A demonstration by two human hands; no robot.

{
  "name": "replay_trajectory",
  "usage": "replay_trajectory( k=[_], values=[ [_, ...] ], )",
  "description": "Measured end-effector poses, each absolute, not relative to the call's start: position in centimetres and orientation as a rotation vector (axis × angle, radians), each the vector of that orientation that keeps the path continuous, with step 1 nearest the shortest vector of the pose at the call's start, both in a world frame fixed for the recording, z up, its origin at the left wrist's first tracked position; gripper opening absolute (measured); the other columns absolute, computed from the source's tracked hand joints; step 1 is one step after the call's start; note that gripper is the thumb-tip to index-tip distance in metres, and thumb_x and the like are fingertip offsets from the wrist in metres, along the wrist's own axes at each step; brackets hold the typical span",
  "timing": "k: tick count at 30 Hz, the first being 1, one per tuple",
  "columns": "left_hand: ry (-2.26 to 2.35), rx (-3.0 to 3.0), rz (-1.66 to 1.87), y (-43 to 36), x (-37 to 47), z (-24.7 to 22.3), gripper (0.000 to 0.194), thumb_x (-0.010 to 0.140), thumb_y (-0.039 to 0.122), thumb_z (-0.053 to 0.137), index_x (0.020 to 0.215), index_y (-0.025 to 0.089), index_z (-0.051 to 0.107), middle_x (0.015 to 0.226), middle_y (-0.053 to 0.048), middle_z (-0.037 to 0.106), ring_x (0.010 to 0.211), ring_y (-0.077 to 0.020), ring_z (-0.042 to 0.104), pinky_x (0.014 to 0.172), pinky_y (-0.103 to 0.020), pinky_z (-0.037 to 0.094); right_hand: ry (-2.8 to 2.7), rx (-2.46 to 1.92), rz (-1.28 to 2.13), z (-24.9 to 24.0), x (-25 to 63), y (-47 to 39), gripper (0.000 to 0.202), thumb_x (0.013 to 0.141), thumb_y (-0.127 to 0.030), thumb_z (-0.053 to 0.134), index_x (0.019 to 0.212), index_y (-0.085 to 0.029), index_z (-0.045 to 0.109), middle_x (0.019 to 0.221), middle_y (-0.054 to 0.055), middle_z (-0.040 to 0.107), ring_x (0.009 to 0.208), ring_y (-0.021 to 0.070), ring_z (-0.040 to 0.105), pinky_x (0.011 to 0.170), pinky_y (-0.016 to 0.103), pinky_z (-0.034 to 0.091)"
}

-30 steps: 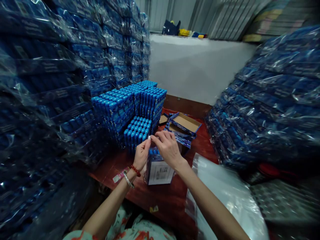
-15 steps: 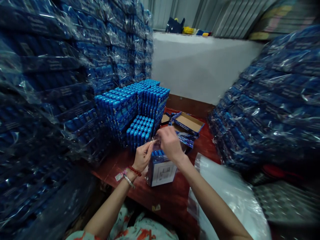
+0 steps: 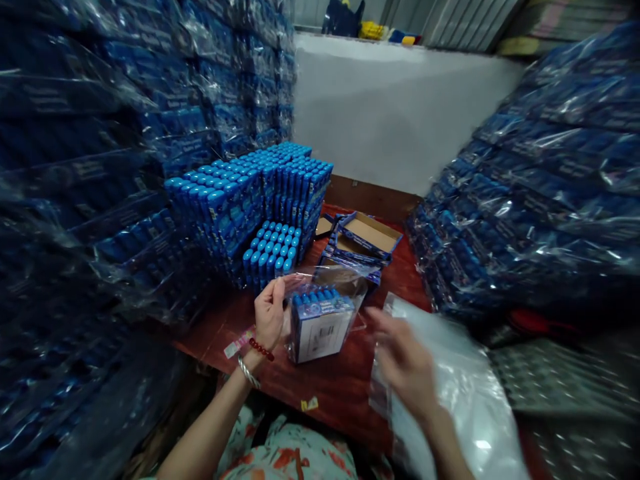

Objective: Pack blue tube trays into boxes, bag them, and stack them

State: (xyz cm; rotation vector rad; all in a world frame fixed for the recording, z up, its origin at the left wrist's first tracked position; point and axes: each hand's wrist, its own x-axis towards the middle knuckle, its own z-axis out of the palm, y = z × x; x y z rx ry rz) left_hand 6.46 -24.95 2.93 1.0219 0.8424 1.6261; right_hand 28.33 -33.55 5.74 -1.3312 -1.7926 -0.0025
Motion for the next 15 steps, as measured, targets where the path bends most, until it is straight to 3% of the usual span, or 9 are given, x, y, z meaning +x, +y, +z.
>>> replay_trajectory(
  k=[2, 5, 8, 11, 13, 15],
  values=[
    [0.864, 1.063, 1.622, -25.2, 6.4, 2.8, 0.041, 0.089, 0.047, 0.049, 0.094, 0.012, 0.067, 0.097, -0.010, 0.072, 0.091, -0.0200, 0.068, 0.087, -0.032, 0.052, -2.147, -1.445, -0.040, 3.2, 23.9, -33.4, 0.072, 0.070, -0.004, 0.043, 0.136, -0.032, 0.043, 0.131, 0.007, 0.055, 0.064, 0.0142, 0.065, 0.047, 0.025, 0.052],
    [0.911, 1.238, 1.576, -26.2, 5.8, 2.4, 0.038, 0.093, 0.041, 0.044, 0.095, 0.012, 0.068, 0.099, -0.009, 0.071, 0.094, -0.0198, 0.066, 0.088, -0.031, 0.051, -2.267, -1.690, -0.161, 1.1, 21.1, -31.6, 0.080, 0.066, 0.001, 0.041, 0.141, -0.025, 0.035, 0.145, 0.010, 0.039, 0.063, 0.0149, 0.065, 0.042, 0.025, 0.050],
    [0.882, 1.621, 1.437, -27.8, 5.1, 1.6, 0.035, 0.096, 0.030, 0.038, 0.098, 0.014, 0.068, 0.100, -0.009, 0.071, 0.095, -0.0185, 0.066, 0.086, -0.028, 0.051, -2.161, -1.714, -0.039, 0.4, 21.3, -29.9, 0.072, 0.069, -0.002, 0.042, 0.138, -0.022, 0.040, 0.142, 0.011, 0.043, 0.071, 0.0175, 0.066, 0.051, 0.029, 0.055],
    [0.625, 2.131, 1.303, -29.3, 4.8, 0.5, 0.031, 0.094, 0.017, 0.037, 0.113, 0.015, 0.062, 0.107, -0.010, 0.070, 0.103, -0.0173, 0.063, 0.092, -0.030, 0.049, -1.912, -1.405, 0.369, 0.2, 22.6, -29.4, 0.061, 0.068, -0.008, 0.041, 0.126, -0.021, 0.054, 0.130, 0.008, 0.055, 0.088, 0.0194, 0.064, 0.071, 0.033, 0.056],
    [0.471, 2.409, 1.266, -30.0, 4.9, -0.1, 0.031, 0.092, 0.012, 0.039, 0.118, 0.015, 0.057, 0.110, -0.010, 0.068, 0.110, -0.0161, 0.060, 0.099, -0.032, 0.045, -1.612, -1.228, 0.704, 0.1, 23.7, -29.5, 0.052, 0.068, -0.014, 0.041, 0.117, -0.020, 0.060, 0.111, 0.007, 0.066, 0.069, 0.0156, 0.061, 0.057, 0.028, 0.052],
    [0.415, 2.590, 1.235, -30.4, 5.1, -0.5, 0.029, 0.091, 0.010, 0.042, 0.116, 0.013, 0.056, 0.109, -0.010, 0.069, 0.114, -0.0157, 0.058, 0.104, -0.032, 0.040, -1.285, -1.115, 0.993, 0.5, 24.6, -29.6, 0.043, 0.075, -0.027, 0.039, 0.113, -0.019, 0.059, 0.095, 0.006, 0.068, 0.040, 0.0086, 0.041, 0.035, 0.023, 0.034]
  ],
)
